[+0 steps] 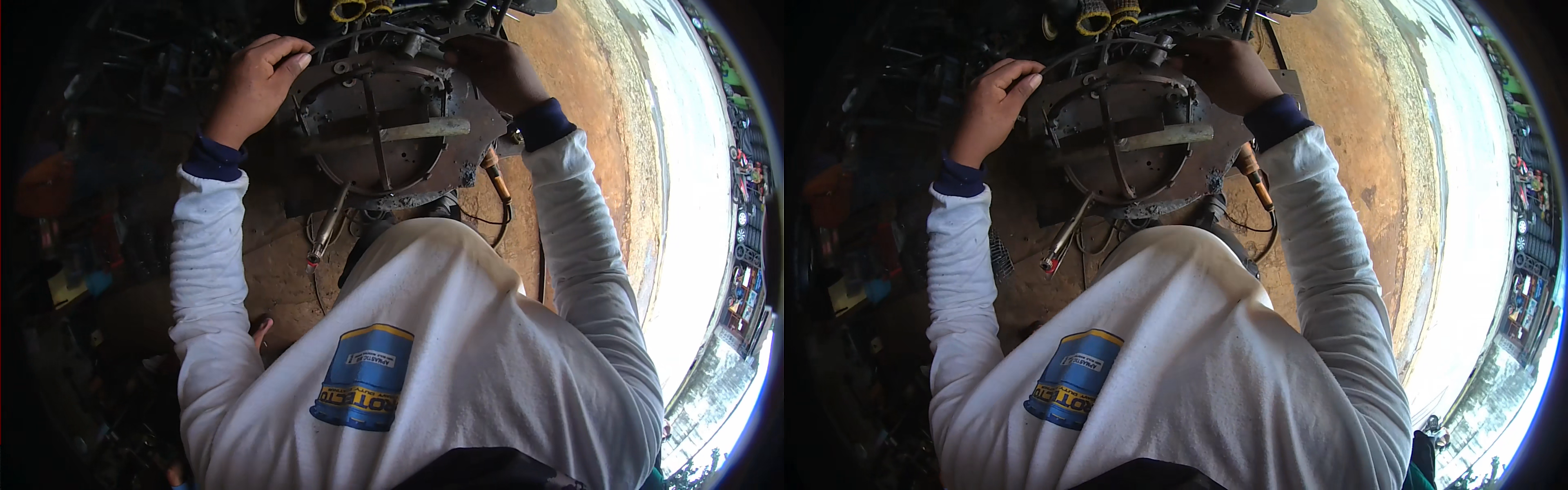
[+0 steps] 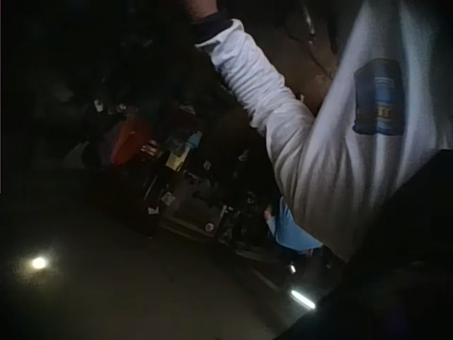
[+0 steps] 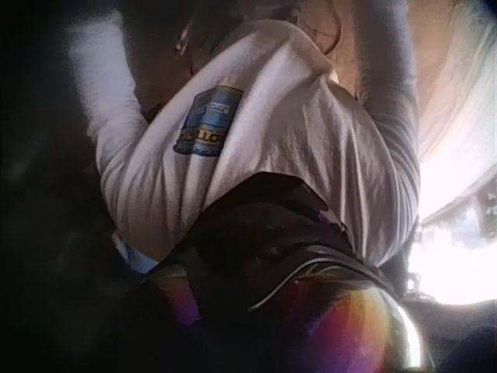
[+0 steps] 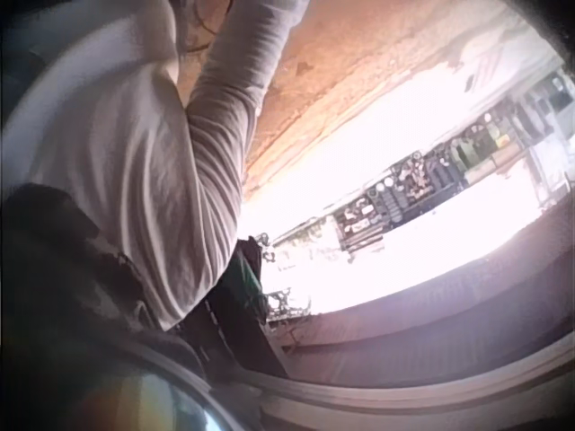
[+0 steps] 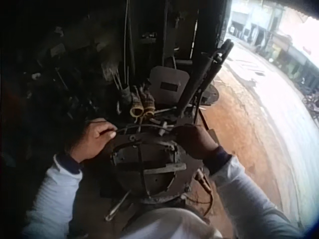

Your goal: The person uses an angle grinder to smooth and shape metal pieces on a fabrication table and then twists wires together by hand.

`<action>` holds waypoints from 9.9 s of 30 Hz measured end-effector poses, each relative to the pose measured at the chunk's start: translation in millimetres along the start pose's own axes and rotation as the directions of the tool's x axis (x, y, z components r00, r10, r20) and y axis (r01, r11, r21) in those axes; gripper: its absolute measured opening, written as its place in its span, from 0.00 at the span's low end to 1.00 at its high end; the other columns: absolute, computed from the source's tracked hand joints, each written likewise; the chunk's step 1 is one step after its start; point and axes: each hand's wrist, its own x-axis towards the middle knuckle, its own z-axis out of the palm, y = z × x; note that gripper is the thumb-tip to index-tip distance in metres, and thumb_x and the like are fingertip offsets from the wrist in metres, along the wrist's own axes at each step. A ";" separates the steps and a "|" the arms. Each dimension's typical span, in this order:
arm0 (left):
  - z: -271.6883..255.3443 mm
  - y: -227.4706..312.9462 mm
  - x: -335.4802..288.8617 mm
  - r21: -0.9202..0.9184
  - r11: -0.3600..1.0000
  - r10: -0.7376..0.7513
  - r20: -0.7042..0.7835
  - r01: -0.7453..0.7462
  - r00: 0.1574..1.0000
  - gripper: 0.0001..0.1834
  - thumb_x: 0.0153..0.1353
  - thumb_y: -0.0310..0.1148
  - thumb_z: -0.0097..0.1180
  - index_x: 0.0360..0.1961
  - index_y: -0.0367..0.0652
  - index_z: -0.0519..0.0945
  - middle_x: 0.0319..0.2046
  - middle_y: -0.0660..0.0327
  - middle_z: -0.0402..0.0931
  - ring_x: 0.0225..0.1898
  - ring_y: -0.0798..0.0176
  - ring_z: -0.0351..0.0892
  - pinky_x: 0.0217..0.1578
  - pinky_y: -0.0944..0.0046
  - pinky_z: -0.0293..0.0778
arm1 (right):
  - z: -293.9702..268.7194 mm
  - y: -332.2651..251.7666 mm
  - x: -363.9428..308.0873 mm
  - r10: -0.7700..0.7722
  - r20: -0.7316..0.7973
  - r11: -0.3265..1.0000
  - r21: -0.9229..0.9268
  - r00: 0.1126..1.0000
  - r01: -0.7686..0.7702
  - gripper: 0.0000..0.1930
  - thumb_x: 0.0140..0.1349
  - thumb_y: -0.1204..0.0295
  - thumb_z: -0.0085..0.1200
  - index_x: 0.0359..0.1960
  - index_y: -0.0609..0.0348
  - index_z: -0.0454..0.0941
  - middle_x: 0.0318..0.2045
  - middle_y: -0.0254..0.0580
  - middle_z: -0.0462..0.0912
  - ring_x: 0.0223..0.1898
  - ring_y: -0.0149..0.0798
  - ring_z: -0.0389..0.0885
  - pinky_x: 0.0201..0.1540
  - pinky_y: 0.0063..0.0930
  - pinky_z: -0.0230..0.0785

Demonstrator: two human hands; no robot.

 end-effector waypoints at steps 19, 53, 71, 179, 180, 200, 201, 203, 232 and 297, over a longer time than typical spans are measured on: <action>101.8 269.9 2.1 0.073 0.900 0.267 0.687 -0.430 0.676 0.08 0.50 0.24 0.58 0.33 0.38 0.81 0.28 0.58 0.77 0.34 0.55 0.77 0.35 0.58 0.72 | -73.8 -50.3 -287.2 0.510 0.097 0.741 0.455 0.854 -0.494 0.11 0.58 0.74 0.60 0.43 0.60 0.81 0.33 0.41 0.81 0.33 0.35 0.80 0.36 0.28 0.72; 555.5 388.5 164.3 -0.728 -0.219 -0.213 0.685 0.650 0.696 0.11 0.69 0.40 0.49 0.37 0.43 0.72 0.31 0.61 0.80 0.30 0.67 0.81 0.32 0.68 0.77 | -270.2 242.1 -448.9 0.853 -0.263 0.522 0.476 0.451 -0.708 0.10 0.59 0.79 0.57 0.42 0.61 0.75 0.35 0.39 0.81 0.38 0.31 0.80 0.42 0.26 0.73; 542.0 285.6 449.3 -0.861 0.324 -0.689 0.070 0.392 0.721 0.16 0.69 0.45 0.47 0.32 0.44 0.72 0.21 0.67 0.75 0.22 0.76 0.73 0.24 0.74 0.67 | -284.7 541.8 -184.5 0.249 0.293 0.966 -0.003 0.923 -0.260 0.09 0.60 0.63 0.56 0.34 0.53 0.80 0.28 0.43 0.78 0.27 0.50 0.79 0.30 0.41 0.73; 328.9 -128.0 818.1 0.501 0.221 -0.600 -0.607 0.837 0.521 0.07 0.52 0.31 0.57 0.33 0.51 0.77 0.17 0.66 0.68 0.15 0.63 0.72 0.15 0.61 0.67 | 36.3 777.3 520.6 -0.709 0.554 -0.254 0.376 0.436 -0.891 0.16 0.68 0.63 0.49 0.54 0.53 0.68 0.47 0.36 0.78 0.49 0.32 0.74 0.49 0.31 0.63; 331.1 -127.2 826.8 0.447 0.208 -0.599 -0.645 0.870 0.475 0.06 0.52 0.31 0.56 0.33 0.51 0.76 0.18 0.66 0.70 0.16 0.62 0.74 0.16 0.61 0.69 | 35.5 778.2 522.7 -0.712 0.549 -0.255 0.378 0.437 -0.890 0.16 0.68 0.63 0.49 0.54 0.53 0.68 0.47 0.36 0.78 0.49 0.32 0.74 0.49 0.31 0.63; 338.5 -137.5 846.2 0.359 0.146 -0.597 -0.711 0.922 0.371 0.11 0.52 0.31 0.58 0.38 0.49 0.78 0.31 0.65 0.75 0.33 0.61 0.76 0.32 0.59 0.69 | 33.0 785.5 527.1 -0.714 0.590 -0.211 0.332 0.377 -0.920 0.19 0.71 0.59 0.44 0.57 0.57 0.69 0.47 0.33 0.78 0.46 0.27 0.74 0.48 0.26 0.63; 335.7 -137.5 845.1 0.405 0.097 -0.548 -0.741 0.909 0.389 0.11 0.52 0.33 0.61 0.38 0.51 0.80 0.28 0.67 0.74 0.35 0.62 0.75 0.35 0.59 0.66 | 36.3 785.1 526.6 -0.716 0.590 -0.208 0.330 0.373 -0.921 0.19 0.71 0.59 0.44 0.57 0.57 0.69 0.47 0.33 0.78 0.46 0.27 0.74 0.48 0.26 0.63; 335.0 -143.0 835.6 0.443 0.129 -0.495 -0.747 0.887 0.445 0.13 0.50 0.34 0.62 0.39 0.52 0.80 0.29 0.69 0.74 0.36 0.63 0.74 0.36 0.60 0.64 | 47.0 784.7 525.1 -0.743 0.532 -0.250 0.341 0.405 -0.906 0.18 0.70 0.63 0.47 0.56 0.58 0.69 0.44 0.33 0.78 0.44 0.27 0.74 0.47 0.24 0.64; 314.9 -131.8 828.5 0.622 0.206 -0.591 -0.537 0.756 0.602 0.09 0.53 0.40 0.60 0.34 0.51 0.82 0.34 0.69 0.80 0.46 0.64 0.75 0.48 0.54 0.63 | 28.7 792.7 531.6 -0.319 0.402 0.279 0.905 0.858 -0.320 0.24 0.58 0.65 0.63 0.54 0.56 0.72 0.43 0.42 0.73 0.41 0.37 0.74 0.41 0.34 0.69; 337.7 -118.4 820.5 0.295 0.306 -0.689 -0.587 0.905 0.424 0.10 0.60 0.32 0.53 0.43 0.47 0.76 0.22 0.57 0.76 0.21 0.51 0.77 0.20 0.54 0.72 | 2.3 768.9 530.7 -0.338 0.843 -0.186 0.377 0.419 -0.907 0.08 0.66 0.68 0.53 0.32 0.59 0.72 0.23 0.36 0.76 0.20 0.29 0.74 0.23 0.22 0.65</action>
